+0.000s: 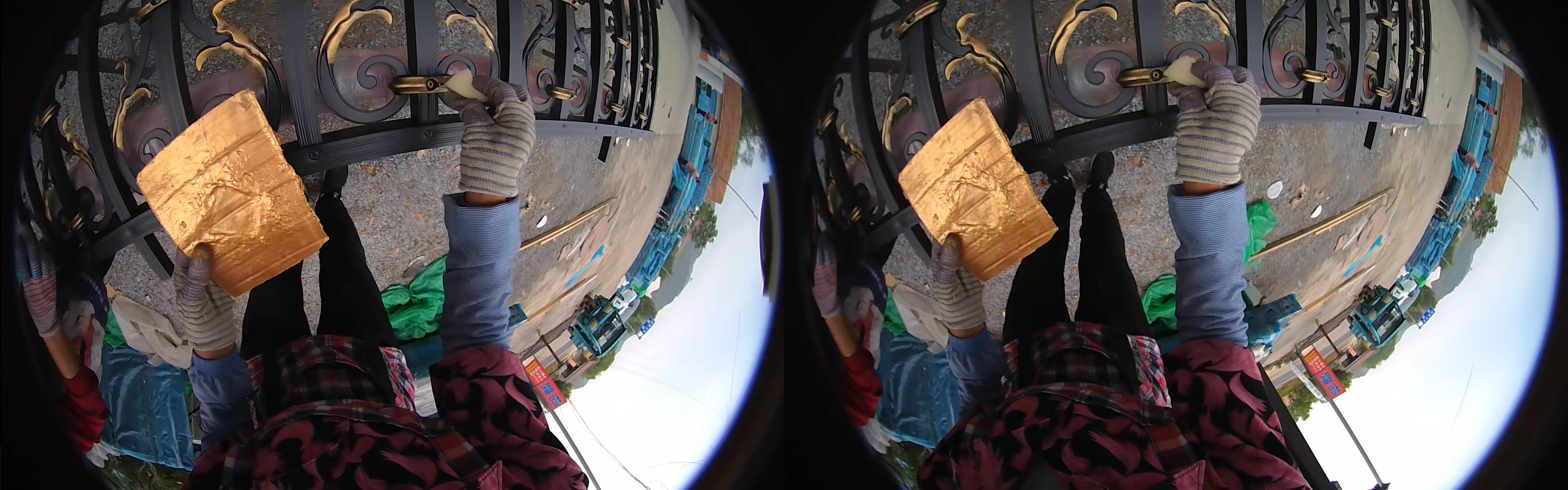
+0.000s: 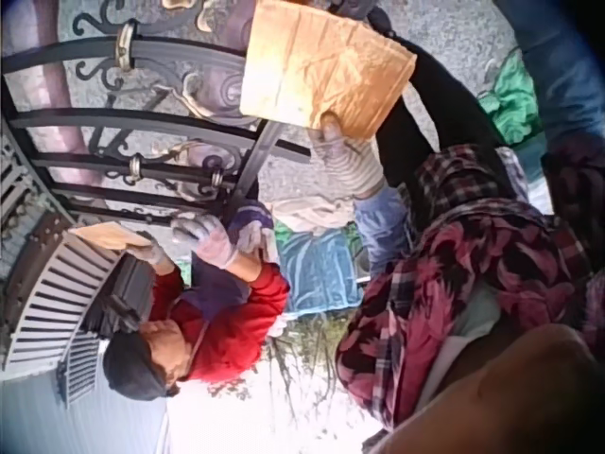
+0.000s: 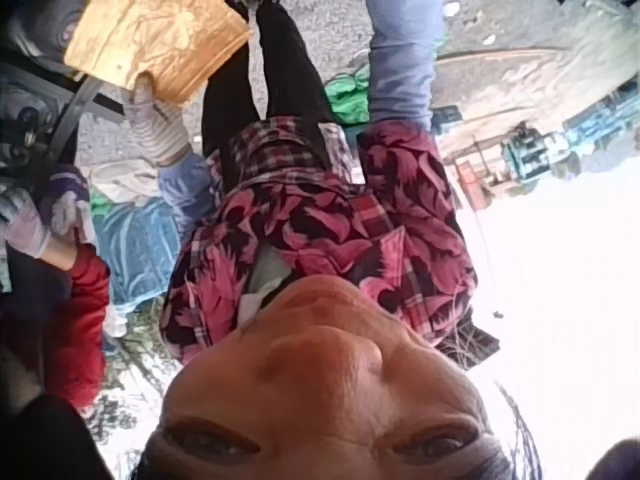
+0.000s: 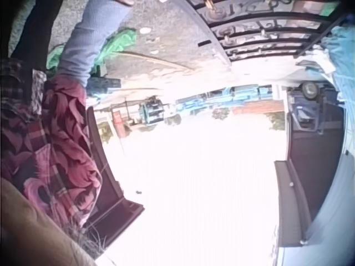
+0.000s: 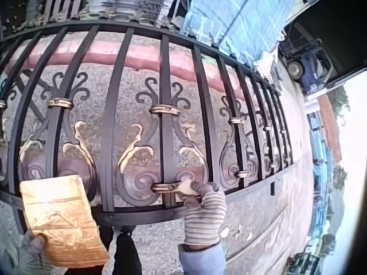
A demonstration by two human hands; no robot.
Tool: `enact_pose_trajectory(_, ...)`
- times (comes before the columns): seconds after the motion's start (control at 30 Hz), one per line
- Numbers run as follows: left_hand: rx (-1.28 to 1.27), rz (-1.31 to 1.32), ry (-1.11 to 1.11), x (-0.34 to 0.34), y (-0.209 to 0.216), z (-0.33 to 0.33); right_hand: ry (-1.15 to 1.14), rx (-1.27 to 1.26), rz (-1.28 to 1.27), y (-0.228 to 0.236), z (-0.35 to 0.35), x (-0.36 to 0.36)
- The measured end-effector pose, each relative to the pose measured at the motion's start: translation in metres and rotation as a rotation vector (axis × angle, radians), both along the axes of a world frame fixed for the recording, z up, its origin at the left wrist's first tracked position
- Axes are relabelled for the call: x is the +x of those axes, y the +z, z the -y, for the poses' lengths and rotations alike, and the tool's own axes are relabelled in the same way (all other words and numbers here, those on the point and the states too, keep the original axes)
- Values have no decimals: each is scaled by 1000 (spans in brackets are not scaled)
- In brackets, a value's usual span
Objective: The person applies gold paint to the ornate scrollwork of a black metal gate using a small brush. They hold a gold paint container in the left hand and repeatedly brush the decorative elements while another person works nearby.
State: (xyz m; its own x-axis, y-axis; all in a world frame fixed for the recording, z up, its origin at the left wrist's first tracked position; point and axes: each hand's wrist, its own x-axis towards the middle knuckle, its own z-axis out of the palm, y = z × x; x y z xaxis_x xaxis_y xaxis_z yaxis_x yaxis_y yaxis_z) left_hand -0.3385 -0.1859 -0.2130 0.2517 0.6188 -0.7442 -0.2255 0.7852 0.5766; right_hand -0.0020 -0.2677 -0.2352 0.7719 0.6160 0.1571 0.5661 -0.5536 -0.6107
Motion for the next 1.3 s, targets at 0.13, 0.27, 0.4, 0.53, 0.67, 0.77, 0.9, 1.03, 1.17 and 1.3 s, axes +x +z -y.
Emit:
enact_pose_trajectory(0.13, 27, -9, -46, 5, 2, 1, -54, -275, 130, -5, -1, 2)
enact_pose_trajectory(0.27, 37, -54, 2, 6, 5, 7, -8, -146, 101, 12, -9, -3)
enact_pose_trajectory(0.4, 2, -54, -7, 4, 9, 6, -11, -387, 271, 2, -12, -1)
enact_pose_trajectory(0.53, 47, -88, -13, 2, 11, 11, 52, -100, 21, 9, -18, -17)
enact_pose_trajectory(0.67, 51, -64, -31, 11, 20, 13, 141, -355, 211, -4, -30, -30)
enact_pose_trajectory(0.77, 84, -76, -14, 7, 20, 17, 13, -282, -57, 0, -31, -14)
enact_pose_trajectory(0.9, 23, 28, 10, 8, 24, 20, 169, -94, 121, 0, -28, -26)
enact_pose_trajectory(1.03, 78, 3, 43, 9, 25, 29, 24, -223, 41, 6, -21, -6)
enact_pose_trajectory(1.17, 52, -24, 71, 4, 19, 33, 56, -115, -49, 14, -20, -3)
enact_pose_trajectory(1.3, 86, -31, 10, 18, 24, 34, -124, -189, -318, -27, -20, 24)
